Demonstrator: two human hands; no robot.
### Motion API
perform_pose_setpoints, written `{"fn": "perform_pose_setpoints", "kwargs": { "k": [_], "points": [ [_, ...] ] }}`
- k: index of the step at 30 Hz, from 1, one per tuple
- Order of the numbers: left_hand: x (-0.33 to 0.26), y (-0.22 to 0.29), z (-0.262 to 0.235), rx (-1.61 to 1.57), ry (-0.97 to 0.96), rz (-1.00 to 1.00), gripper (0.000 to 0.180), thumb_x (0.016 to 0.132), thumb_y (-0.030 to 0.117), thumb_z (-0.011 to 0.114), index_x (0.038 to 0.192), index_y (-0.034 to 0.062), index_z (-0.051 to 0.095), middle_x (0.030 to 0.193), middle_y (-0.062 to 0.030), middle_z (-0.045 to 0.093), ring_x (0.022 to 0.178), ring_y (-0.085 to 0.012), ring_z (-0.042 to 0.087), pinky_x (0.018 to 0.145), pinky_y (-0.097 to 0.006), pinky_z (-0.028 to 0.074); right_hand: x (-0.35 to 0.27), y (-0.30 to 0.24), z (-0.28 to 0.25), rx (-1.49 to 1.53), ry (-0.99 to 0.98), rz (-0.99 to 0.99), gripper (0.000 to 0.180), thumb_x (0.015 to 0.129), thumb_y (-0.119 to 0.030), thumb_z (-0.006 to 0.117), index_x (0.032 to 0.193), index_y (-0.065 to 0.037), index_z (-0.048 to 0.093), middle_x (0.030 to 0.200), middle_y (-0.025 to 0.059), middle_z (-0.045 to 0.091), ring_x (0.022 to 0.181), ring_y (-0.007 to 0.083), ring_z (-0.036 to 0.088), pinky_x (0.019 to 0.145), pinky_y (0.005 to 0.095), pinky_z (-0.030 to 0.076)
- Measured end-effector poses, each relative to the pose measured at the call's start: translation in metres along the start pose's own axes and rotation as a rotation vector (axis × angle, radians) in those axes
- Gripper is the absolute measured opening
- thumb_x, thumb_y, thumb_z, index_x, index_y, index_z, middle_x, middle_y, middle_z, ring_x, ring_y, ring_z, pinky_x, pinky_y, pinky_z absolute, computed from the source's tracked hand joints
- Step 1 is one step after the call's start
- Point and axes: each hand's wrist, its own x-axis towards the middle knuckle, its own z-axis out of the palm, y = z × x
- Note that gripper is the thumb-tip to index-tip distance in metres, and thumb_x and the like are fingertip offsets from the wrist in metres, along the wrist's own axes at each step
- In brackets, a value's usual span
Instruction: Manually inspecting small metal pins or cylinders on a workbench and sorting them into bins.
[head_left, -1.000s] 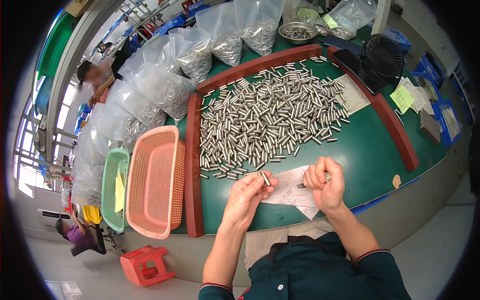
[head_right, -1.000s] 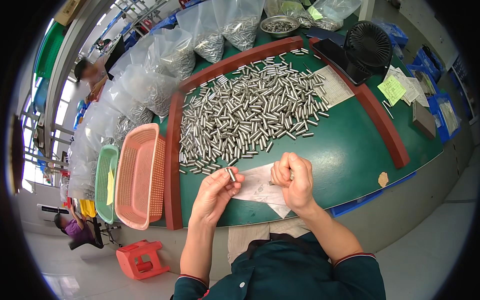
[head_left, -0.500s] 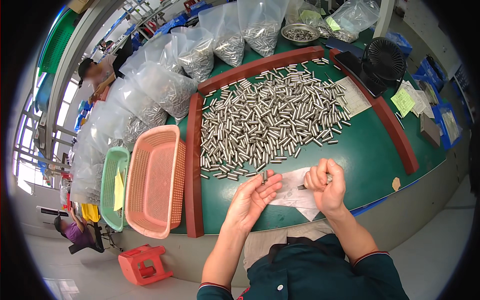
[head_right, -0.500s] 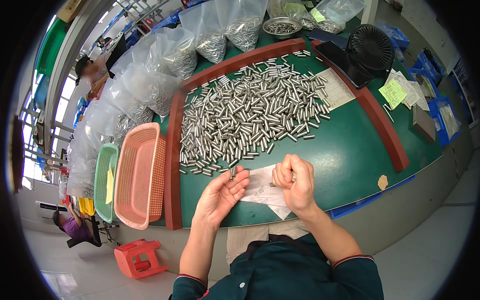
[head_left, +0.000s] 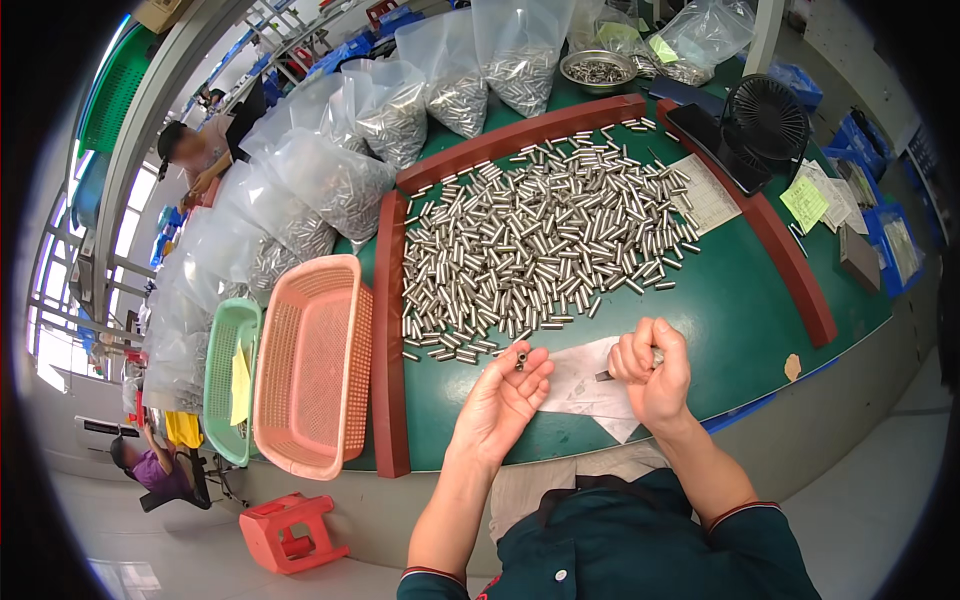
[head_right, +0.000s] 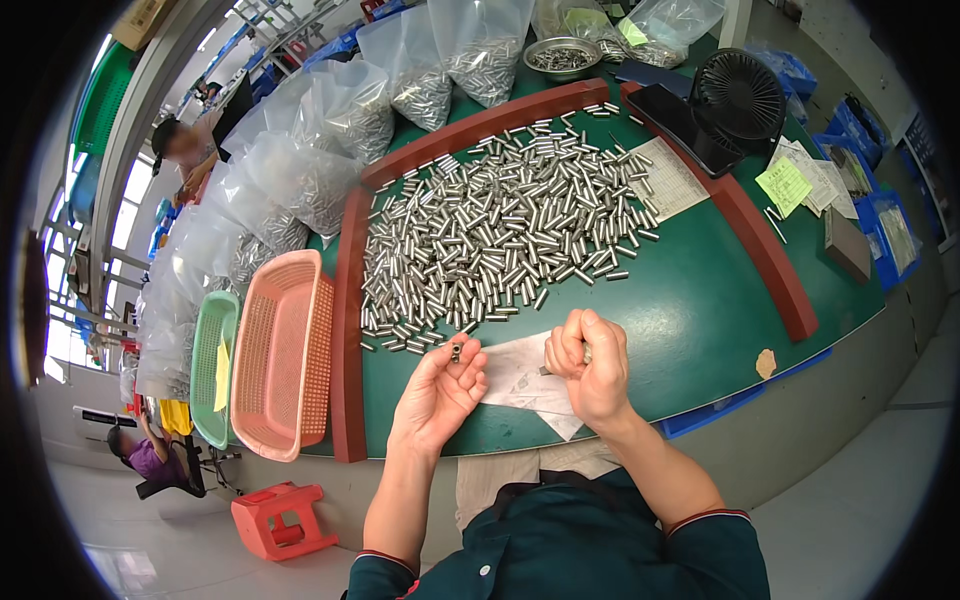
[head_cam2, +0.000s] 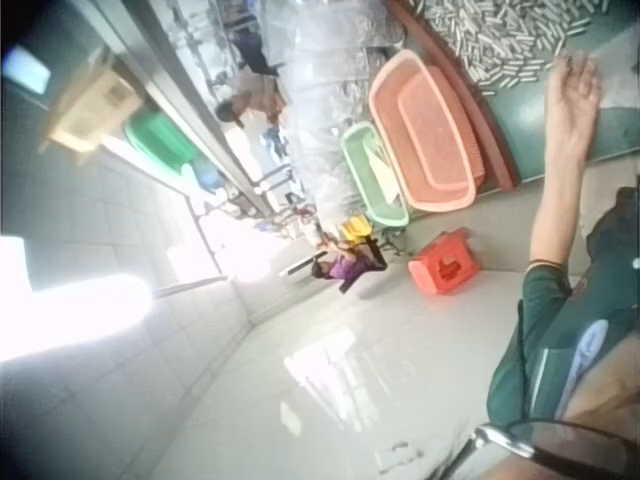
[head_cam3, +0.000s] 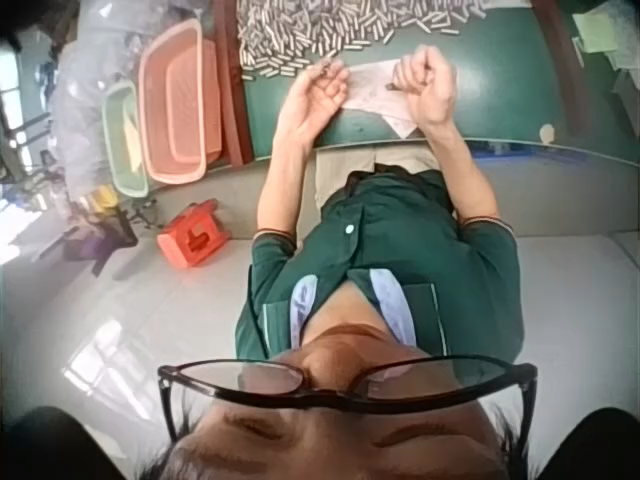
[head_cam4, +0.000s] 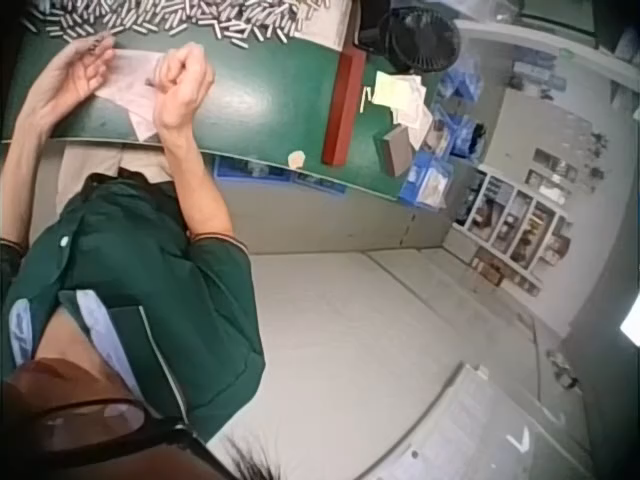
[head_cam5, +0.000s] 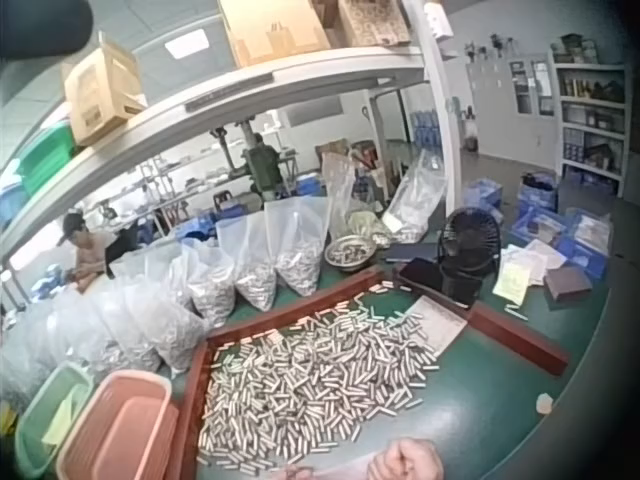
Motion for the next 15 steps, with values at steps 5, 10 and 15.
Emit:
{"fn": "perform_pose_setpoints", "kwargs": {
  "k": [5, 10, 15],
  "points": [
    [0.0, 0.0, -0.001, -0.06, 0.003, -0.027, 0.019, 0.089, 0.014, 0.062, 0.104, 0.0053, 0.057, 0.098, -0.0116, 0.066, 0.089, -0.0218, 0.065, 0.079, -0.033, 0.053, 0.0, -0.001, -0.001, -0.003, 0.004, -0.004, 0.042, 0.098, -0.026, 0.032, 0.06, -0.009, 0.033, 0.047, -0.0011, 0.028, 0.045, 0.0083, 0.02, 0.045, 0.0267, 0.021],
    [0.003, 0.0, -0.009, -0.096, -0.249, -0.046, 0.016, 0.091, 0.016, 0.06, 0.103, 0.0056, 0.057, 0.09, -0.009, 0.065, 0.082, -0.0182, 0.063, 0.076, -0.03, 0.052, 0.0, -0.001, -0.001, -0.007, -0.002, 0.003, 0.042, 0.098, -0.026, 0.032, 0.06, -0.01, 0.033, 0.047, -0.0012, 0.028, 0.045, 0.0082, 0.019, 0.045, 0.0266, 0.021],
    [0.004, -0.001, -0.015, -0.123, -0.262, -0.061, 0.016, 0.093, 0.016, 0.058, 0.105, 0.0057, 0.056, 0.092, -0.0089, 0.064, 0.084, -0.0177, 0.063, 0.076, -0.029, 0.052, 0.0, -0.001, 0.001, 0.002, 0.005, 0.004, 0.042, 0.098, -0.026, 0.033, 0.06, -0.01, 0.033, 0.047, -0.0013, 0.028, 0.045, 0.0082, 0.019, 0.045, 0.0266, 0.02]
  ]
}}
